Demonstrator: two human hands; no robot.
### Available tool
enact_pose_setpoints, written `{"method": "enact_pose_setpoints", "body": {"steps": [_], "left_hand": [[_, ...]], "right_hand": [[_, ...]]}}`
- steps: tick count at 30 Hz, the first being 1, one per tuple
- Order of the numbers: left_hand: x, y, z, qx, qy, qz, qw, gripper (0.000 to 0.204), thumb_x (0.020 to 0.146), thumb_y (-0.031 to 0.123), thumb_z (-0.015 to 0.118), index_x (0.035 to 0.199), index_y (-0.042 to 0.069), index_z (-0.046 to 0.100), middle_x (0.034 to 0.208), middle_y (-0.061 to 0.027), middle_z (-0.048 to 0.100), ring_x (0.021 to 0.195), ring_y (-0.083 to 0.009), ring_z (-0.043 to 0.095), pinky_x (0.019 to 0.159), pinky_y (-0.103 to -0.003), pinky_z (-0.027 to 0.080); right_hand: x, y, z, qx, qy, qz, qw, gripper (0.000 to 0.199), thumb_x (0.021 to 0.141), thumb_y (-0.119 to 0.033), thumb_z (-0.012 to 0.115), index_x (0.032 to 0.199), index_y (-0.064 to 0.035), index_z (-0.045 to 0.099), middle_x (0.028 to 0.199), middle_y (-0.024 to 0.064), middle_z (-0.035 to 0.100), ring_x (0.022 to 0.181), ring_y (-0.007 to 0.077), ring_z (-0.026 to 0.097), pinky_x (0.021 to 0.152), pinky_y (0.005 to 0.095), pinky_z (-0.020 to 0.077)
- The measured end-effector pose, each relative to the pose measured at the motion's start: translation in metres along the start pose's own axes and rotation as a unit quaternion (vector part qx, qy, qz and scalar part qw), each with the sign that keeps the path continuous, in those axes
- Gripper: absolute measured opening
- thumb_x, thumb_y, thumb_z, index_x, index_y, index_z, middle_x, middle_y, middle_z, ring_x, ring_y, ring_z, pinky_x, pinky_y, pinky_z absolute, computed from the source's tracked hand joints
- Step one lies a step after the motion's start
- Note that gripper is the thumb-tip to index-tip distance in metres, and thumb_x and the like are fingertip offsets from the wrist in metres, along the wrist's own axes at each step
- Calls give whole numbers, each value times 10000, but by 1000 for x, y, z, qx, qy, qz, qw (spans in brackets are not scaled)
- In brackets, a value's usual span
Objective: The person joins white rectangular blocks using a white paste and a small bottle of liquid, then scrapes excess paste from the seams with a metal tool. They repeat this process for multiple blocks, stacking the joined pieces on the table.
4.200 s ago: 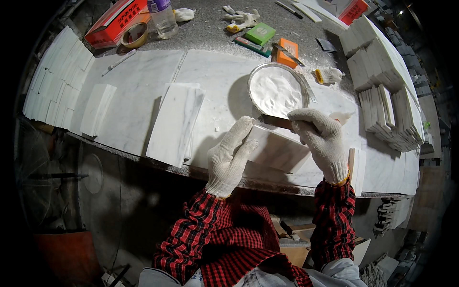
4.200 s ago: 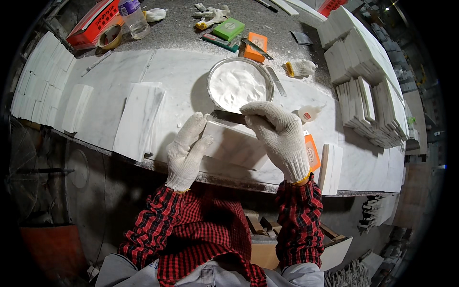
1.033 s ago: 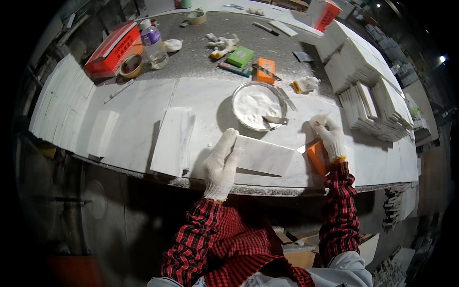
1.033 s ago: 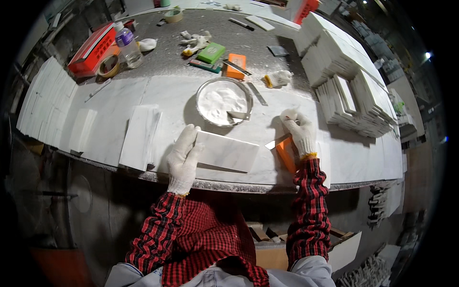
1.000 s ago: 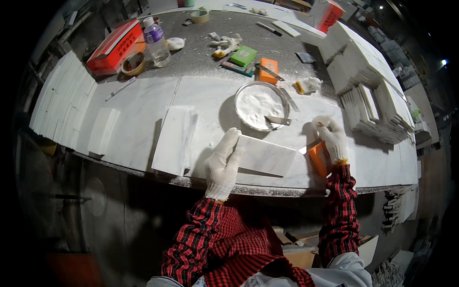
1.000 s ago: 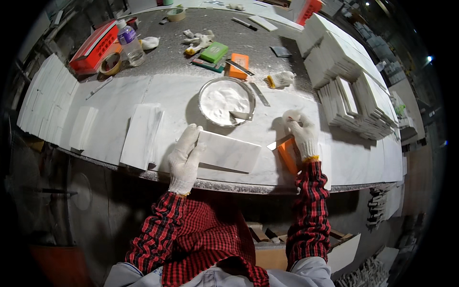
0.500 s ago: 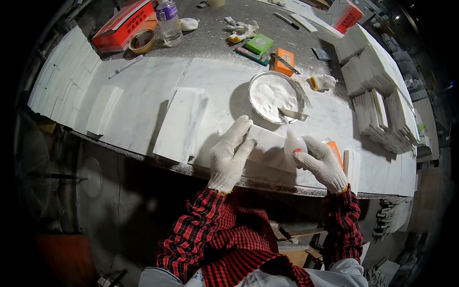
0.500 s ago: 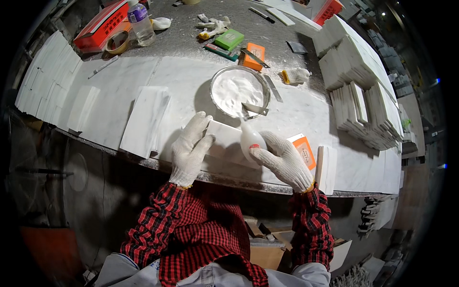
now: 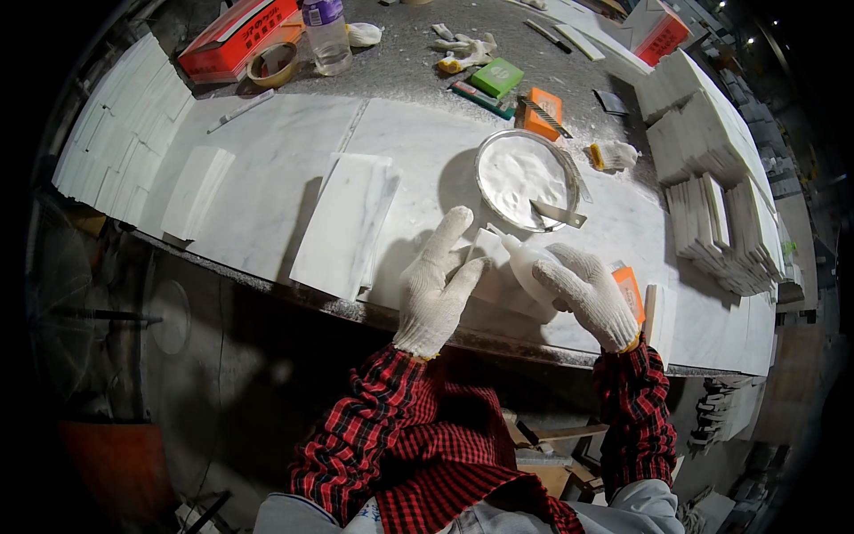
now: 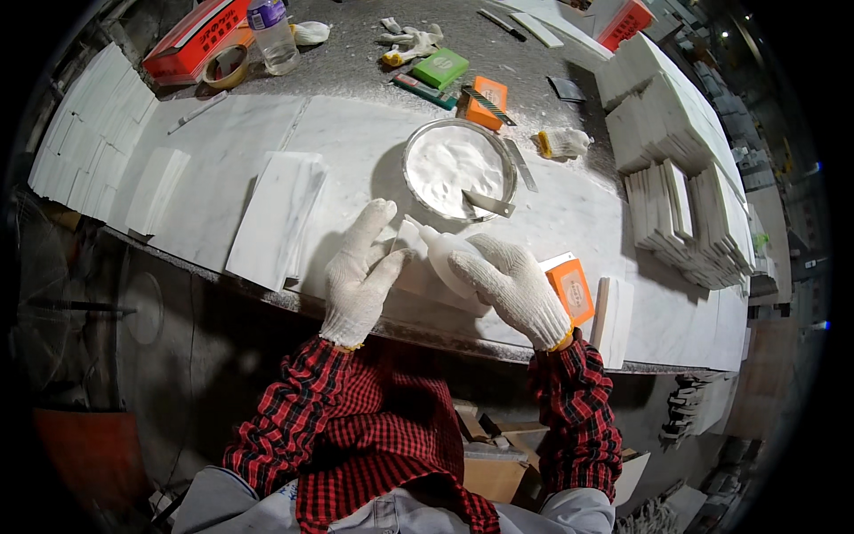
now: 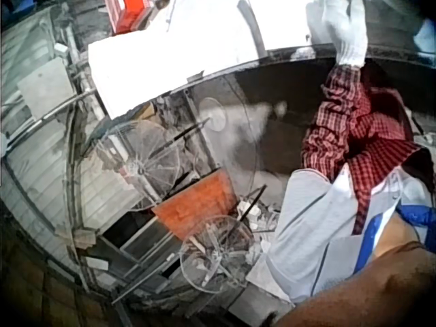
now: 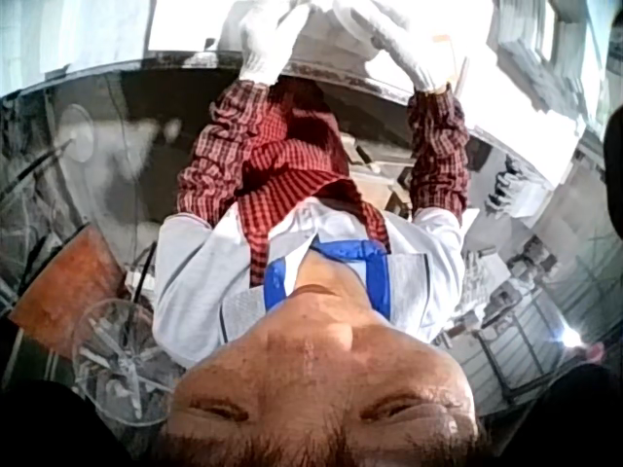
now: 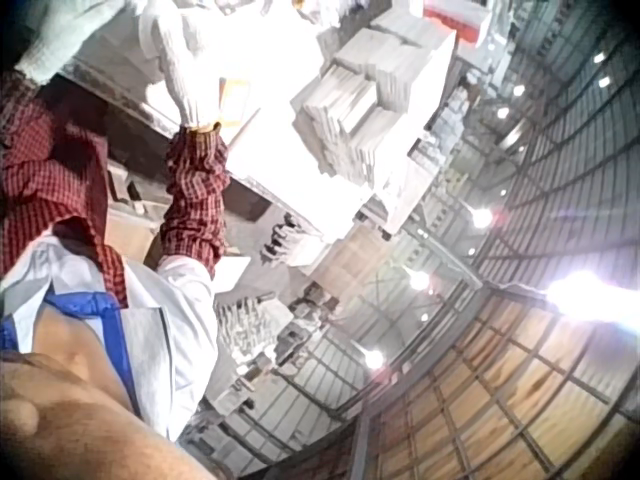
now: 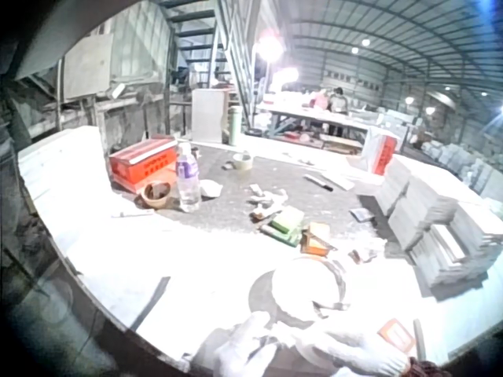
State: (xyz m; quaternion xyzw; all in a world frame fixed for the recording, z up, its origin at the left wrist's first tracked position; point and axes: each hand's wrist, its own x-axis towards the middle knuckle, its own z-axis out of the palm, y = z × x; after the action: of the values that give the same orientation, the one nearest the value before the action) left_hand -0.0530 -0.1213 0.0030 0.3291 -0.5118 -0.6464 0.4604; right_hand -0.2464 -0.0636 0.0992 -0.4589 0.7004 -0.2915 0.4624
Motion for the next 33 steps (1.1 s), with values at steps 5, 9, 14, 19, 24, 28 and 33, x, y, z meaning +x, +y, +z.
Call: {"method": "enact_pose_setpoints", "body": {"steps": [5, 9, 14, 19, 24, 28, 33], "left_hand": [[0, -2, -1, -3, -1, 10, 1000, 630, 913, -154, 525, 1508, -4, 383, 1543, -138, 409, 1331, -236, 509, 1048, -353, 514], [-1, 0, -1, -15, -2, 7, 1000, 638, 914, -155, 525, 1514, -3, 375, 1548, -139, 403, 1337, -241, 504, 1050, -356, 514], [-1, 2, -1, -25, -5, 7, 1000, 641, 916, -155, 527, 1518, -8, 365, 1547, -143, 404, 1331, -249, 511, 1050, -361, 514], [-1, 2, 0, -34, -4, 5, 999, 648, 910, -162, 536, 1517, -12, 364, 1542, -143, 408, 1329, -255, 515, 1053, -364, 512], [0, -1, -1, -21, -6, 21, 1000, 646, 905, -168, 542, 1510, -15, 373, 1539, -143, 408, 1332, -254, 514, 1054, -364, 511], [0, -1, -1, -25, -5, 21, 999, 641, 904, -168, 546, 1505, -17, 381, 1538, -144, 409, 1331, -252, 515, 1053, -363, 511], [0, -2, -1, -26, -11, 18, 999, 651, 906, -164, 553, 1512, -12, 372, 1538, -146, 410, 1332, -252, 513, 1047, -364, 516]], "right_hand": [[3, -1, -1, -13, -6, -3, 1000, 473, 968, -406, 620, 1163, 17, 697, 739, 31, 613, 620, 81, 508, 555, 248, 417], [3, -2, 0, -13, 0, -3, 1000, 475, 968, -402, 618, 1170, 21, 694, 746, 35, 619, 616, 84, 513, 545, 251, 414], [5, 0, 0, -12, 2, -1, 1000, 477, 967, -402, 616, 1179, 19, 693, 750, 34, 623, 614, 81, 517, 543, 249, 416], [5, -4, -3, -40, -23, 33, 998, 520, 945, -463, 594, 1198, -16, 672, 874, 37, 642, 734, 100, 566, 637, 251, 467], [4, -5, -4, -37, -28, 25, 999, 524, 945, -459, 599, 1216, -15, 663, 877, 35, 641, 732, 96, 563, 635, 244, 460], [4, -2, -1, -24, -13, 7, 1000, 489, 959, -417, 608, 1214, -4, 677, 809, 31, 636, 665, 83, 531, 582, 245, 431], [4, -2, -1, -13, -3, 4, 1000, 461, 963, -395, 618, 1188, 1, 689, 791, 25, 637, 640, 80, 513, 568, 243, 419]]}}
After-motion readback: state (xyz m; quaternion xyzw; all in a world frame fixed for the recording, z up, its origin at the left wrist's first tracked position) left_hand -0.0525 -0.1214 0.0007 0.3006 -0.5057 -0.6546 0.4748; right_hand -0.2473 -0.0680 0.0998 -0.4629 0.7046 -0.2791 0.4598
